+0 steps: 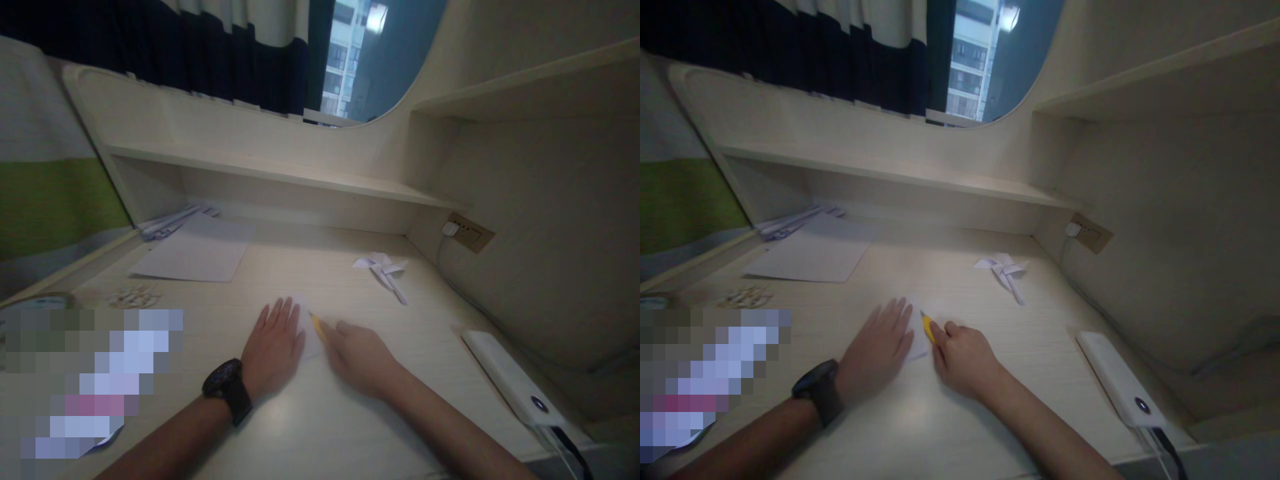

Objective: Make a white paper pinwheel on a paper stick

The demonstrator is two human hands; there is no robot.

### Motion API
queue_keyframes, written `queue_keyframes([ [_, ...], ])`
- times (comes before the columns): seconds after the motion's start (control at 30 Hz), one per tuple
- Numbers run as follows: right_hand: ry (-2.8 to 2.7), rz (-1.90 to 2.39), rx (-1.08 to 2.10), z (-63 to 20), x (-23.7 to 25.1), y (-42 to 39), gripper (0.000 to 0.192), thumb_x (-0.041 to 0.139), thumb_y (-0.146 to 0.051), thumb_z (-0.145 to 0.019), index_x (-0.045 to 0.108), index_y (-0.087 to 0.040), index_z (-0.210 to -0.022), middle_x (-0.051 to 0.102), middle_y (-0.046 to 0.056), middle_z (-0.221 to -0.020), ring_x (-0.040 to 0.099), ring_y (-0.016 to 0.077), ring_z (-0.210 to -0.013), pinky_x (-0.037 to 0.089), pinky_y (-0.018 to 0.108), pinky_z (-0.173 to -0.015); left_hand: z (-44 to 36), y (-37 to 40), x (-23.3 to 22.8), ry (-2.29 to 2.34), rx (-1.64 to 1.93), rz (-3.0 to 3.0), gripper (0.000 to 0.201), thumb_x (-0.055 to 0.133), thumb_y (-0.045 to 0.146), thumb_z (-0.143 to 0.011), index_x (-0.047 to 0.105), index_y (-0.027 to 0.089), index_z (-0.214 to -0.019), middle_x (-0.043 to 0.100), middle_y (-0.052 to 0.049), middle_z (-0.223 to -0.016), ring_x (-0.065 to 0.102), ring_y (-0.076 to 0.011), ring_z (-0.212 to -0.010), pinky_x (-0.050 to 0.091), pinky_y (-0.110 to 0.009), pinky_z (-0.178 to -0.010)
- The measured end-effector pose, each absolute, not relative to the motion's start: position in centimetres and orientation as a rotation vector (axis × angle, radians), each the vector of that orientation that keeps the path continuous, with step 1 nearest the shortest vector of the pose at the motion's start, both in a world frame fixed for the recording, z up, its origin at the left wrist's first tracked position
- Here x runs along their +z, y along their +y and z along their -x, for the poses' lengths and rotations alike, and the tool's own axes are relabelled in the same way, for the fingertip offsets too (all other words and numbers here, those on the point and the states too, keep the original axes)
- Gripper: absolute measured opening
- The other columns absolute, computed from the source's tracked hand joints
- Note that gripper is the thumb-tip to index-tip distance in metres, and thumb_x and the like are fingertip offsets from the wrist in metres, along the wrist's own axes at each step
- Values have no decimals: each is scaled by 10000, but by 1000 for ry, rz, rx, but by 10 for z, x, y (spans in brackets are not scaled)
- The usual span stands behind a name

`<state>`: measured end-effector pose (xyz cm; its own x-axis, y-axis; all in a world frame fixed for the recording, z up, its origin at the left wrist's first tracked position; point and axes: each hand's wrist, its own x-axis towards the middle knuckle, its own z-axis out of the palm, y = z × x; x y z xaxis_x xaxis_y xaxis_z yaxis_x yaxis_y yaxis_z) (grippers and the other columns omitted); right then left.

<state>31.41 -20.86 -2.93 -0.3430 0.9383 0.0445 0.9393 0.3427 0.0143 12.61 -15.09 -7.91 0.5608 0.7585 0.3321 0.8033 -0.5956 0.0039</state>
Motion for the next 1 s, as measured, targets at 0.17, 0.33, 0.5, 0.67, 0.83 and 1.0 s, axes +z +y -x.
queue_keyframes([
  [0.17,-2553,1783,-57,-317,-31,-209,432,322,-275,-925,410,-187,-1339,621,80,-883,586,186,-711,419,298,-616,-126,-151,-79,-1321,-463,2636,528,270,356,-960,418,69,-1377,382,-166,-1461,300,-301,-1369,215,-501,-1119],
  [0.33,-2565,1803,-72,-315,-29,-203,439,305,-287,-930,405,-188,-1346,622,89,-902,584,186,-702,418,301,-607,-126,-151,-79,-1319,-455,2648,537,269,363,-960,418,60,-1377,384,-176,-1457,303,-310,-1365,219,-504,-1116],
  [0.5,-2547,1777,-65,-317,-32,-201,428,317,-281,-926,428,-183,-1327,622,84,-885,581,185,-714,415,297,-623,-126,-151,-79,-1325,-483,2654,532,278,361,-958,418,65,-1377,382,-177,-1459,300,-309,-1367,208,-506,-1119],
  [0.67,-2560,1794,-77,-316,-31,-196,438,318,-296,-925,413,-188,-1339,622,87,-900,588,190,-696,411,300,-601,-125,-152,-78,-1334,-489,2658,540,276,362,-957,407,58,-1384,381,-182,-1458,297,-309,-1368,212,-504,-1119],
  [0.83,-2563,1814,-55,-315,-29,-196,441,309,-287,-932,384,-192,-1355,621,88,-917,591,191,-721,424,304,-626,-125,-152,-79,-1322,-461,2661,538,276,361,-955,407,67,-1386,371,-177,-1465,289,-312,-1371,206,-508,-1118],
  [1.0,-2571,1828,-64,-314,-29,-196,451,315,-282,-929,365,-191,-1368,622,93,-916,587,190,-717,428,308,-627,-126,-151,-80,-1326,-483,2649,532,281,370,-952,406,89,-1386,380,-160,-1464,298,-304,-1369,209,-508,-1115],
])
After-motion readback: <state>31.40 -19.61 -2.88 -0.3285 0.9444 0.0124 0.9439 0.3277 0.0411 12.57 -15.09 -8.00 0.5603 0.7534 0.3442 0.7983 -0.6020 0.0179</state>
